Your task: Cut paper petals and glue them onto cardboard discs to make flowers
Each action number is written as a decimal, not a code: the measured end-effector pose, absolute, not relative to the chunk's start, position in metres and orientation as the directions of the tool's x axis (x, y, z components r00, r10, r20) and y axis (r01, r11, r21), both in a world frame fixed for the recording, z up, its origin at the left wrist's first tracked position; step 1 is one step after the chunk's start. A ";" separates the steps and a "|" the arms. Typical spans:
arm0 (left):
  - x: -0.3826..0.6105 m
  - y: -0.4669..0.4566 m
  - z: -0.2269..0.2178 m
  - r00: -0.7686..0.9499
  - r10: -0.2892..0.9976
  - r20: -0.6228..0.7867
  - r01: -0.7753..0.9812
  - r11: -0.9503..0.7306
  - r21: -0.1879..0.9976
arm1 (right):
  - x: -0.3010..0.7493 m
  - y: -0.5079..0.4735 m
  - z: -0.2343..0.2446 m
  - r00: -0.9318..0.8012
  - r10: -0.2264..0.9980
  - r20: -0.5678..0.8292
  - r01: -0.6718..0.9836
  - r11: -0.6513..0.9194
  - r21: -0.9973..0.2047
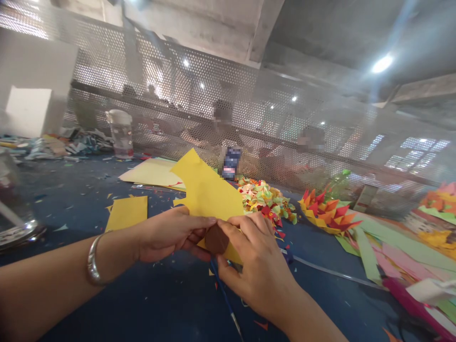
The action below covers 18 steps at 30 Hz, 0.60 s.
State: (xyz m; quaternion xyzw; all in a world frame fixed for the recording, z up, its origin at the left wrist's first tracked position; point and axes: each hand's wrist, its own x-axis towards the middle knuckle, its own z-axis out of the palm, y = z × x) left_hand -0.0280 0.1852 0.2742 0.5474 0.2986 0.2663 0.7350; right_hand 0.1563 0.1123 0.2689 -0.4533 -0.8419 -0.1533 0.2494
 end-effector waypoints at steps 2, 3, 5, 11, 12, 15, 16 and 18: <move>-0.028 0.185 0.275 0.681 0.718 -0.146 -0.070 0.262 0.962 | 0.156 0.112 0.269 -0.464 0.688 0.558 0.839 0.544 0.027; -0.028 0.185 0.274 0.683 0.715 -0.147 -0.068 0.263 0.962 | 0.155 0.112 0.269 -0.464 0.688 0.558 0.838 0.545 0.026; -0.028 0.185 0.274 0.688 0.711 -0.147 -0.063 0.261 0.963 | 0.154 0.112 0.270 -0.464 0.685 0.562 0.837 0.547 0.024; -0.029 0.185 0.275 0.682 0.711 -0.171 -0.032 0.262 0.964 | 0.155 0.112 0.269 -0.470 0.684 0.557 0.827 0.563 0.006; -0.029 0.185 0.275 0.680 0.713 -0.173 -0.032 0.264 0.964 | 0.155 0.112 0.269 -0.469 0.686 0.557 0.827 0.562 0.004; -0.030 0.183 0.276 0.669 0.724 -0.170 -0.032 0.256 0.966 | 0.155 0.112 0.269 -0.465 0.686 0.559 0.828 0.560 0.001; -0.031 0.182 0.276 0.666 0.728 -0.161 -0.034 0.246 0.969 | 0.155 0.112 0.269 -0.463 0.685 0.562 0.828 0.561 -0.002; -0.031 0.181 0.276 0.684 0.718 -0.129 -0.043 0.217 0.975 | 0.155 0.112 0.269 -0.458 0.687 0.564 0.828 0.561 -0.010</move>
